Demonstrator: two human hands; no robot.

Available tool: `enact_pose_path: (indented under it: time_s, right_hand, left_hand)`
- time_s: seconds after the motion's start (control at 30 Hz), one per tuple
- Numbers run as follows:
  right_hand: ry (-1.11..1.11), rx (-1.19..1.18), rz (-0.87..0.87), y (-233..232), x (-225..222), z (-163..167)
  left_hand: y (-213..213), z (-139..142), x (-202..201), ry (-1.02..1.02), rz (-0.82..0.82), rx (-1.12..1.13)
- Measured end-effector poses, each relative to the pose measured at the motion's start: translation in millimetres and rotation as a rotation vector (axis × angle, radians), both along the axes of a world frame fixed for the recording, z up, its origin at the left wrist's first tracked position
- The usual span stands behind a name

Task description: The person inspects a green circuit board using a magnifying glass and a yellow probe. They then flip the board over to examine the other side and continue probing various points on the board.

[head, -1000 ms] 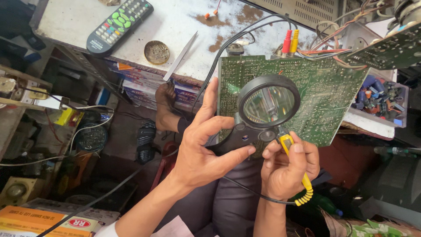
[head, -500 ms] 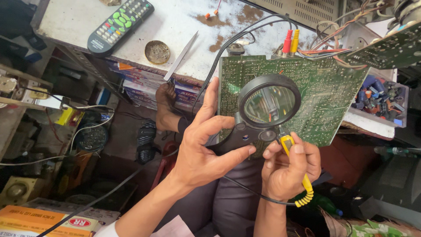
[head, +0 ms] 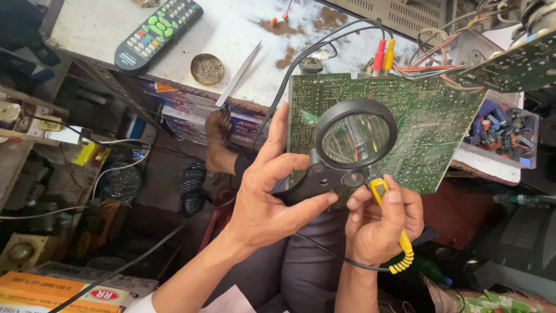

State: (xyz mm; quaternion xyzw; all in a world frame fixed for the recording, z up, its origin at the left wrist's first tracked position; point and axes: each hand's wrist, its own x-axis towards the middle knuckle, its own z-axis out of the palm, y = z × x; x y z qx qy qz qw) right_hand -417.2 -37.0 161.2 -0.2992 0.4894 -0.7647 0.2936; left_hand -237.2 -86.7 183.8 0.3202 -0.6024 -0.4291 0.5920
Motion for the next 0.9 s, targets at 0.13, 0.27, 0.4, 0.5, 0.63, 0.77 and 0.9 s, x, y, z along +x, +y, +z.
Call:
enact_pose_path:
  time_s: [0.13,0.27,0.4,0.5,0.63,0.77,0.9]
  right_hand:
    - [0.009,-0.017,-0.006,0.9,1.3,1.3]
    - [0.021,-0.006,-0.004,0.1,1.9,1.8]
    - [0.024,-0.013,-0.003,0.3,0.9,0.7]
    - [0.015,-0.009,-0.004,1.6,-1.0,-1.4]
    - [0.023,-0.026,0.007,1.8,-3.1,-4.3]
    - [0.010,-0.012,0.001,1.7,-4.0,-4.0]
    - [0.010,-0.020,0.011,2.3,-2.4,-1.3]
  left_hand:
    - [-0.1,0.9,0.7,-0.004,0.003,0.001]
    - [-0.6,1.6,0.4,-0.019,0.009,-0.002]
    - [-0.3,1.4,0.3,-0.009,0.002,0.000]
    - [1.3,0.3,-0.2,-0.009,-0.005,0.013]
    - [2.1,-1.3,-1.2,0.000,0.005,0.002]
    - [2.0,-1.9,-2.5,-0.005,0.004,-0.004]
    - [2.5,-1.8,-2.1,-0.008,0.005,-0.001]
